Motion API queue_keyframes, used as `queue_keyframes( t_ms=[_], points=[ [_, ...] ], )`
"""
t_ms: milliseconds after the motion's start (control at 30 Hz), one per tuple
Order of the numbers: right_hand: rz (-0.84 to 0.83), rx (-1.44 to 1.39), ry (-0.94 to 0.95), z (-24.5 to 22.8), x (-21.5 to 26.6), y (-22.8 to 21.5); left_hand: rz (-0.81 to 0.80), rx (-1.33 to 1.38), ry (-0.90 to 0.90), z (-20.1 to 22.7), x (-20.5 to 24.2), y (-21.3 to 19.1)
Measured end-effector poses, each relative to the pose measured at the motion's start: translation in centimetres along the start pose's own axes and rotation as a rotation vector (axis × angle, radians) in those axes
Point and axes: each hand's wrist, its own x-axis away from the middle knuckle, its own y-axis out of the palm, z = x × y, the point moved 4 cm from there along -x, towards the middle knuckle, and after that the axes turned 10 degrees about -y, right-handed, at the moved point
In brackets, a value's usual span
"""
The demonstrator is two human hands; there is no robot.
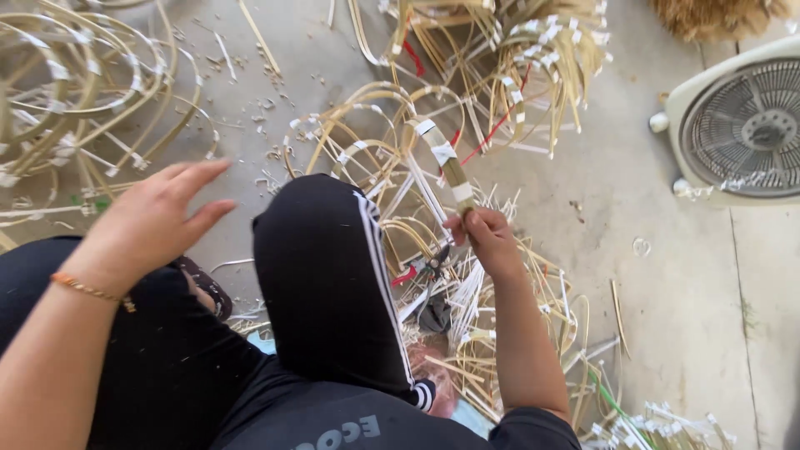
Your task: The recorder is assembling and trimming bamboo or wood frame components using handheld shears.
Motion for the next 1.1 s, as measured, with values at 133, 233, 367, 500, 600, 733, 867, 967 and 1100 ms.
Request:
queue_keyframes(
  t_ms=[133, 233, 367, 500, 600, 733, 867, 967, 1100],
  points=[
    [-0.165, -0.074, -0.243, -10.6, -2.3, 5.3, 0.311, 0.253, 0.261, 6.7, 2.3, -4.4],
    [-0.226, -0.102, -0.35, -16.1, -4.3, 9.4, 0.51, 0.224, 0.426, 9.1, 4.1, -6.6],
    [-0.365, -0.103, -0.53, -17.9, -5.6, 12.0, 0.681, 0.17, 0.409, 8.7, 6.6, -7.0],
    [-0.478, -0.164, -0.534, -19.3, -5.8, 14.3, 0.732, 0.208, 0.363, 8.0, 8.1, -7.0],
    [-0.504, -0.17, -0.577, -20.2, -5.4, 15.5, 0.686, 0.11, 0.295, 7.9, 8.3, -7.0],
    [-0.472, -0.198, -0.571, -19.9, -4.2, 16.5, 0.583, -0.037, 0.261, 7.5, 8.8, -7.2],
    [-0.57, 0.369, -0.893, -21.8, -0.6, 19.9, 0.803, -0.029, 0.339, 5.6, 11.2, -8.9],
    [-0.668, 0.75, -1.144, -22.2, 2.7, 23.2, 0.508, 0.435, 0.067, 1.0, 11.4, -6.7],
    [-0.736, 0.998, -1.316, -20.2, 4.1, 24.7, -0.131, 1.622, -0.352, -0.4, 12.1, -1.9]
  ],
)
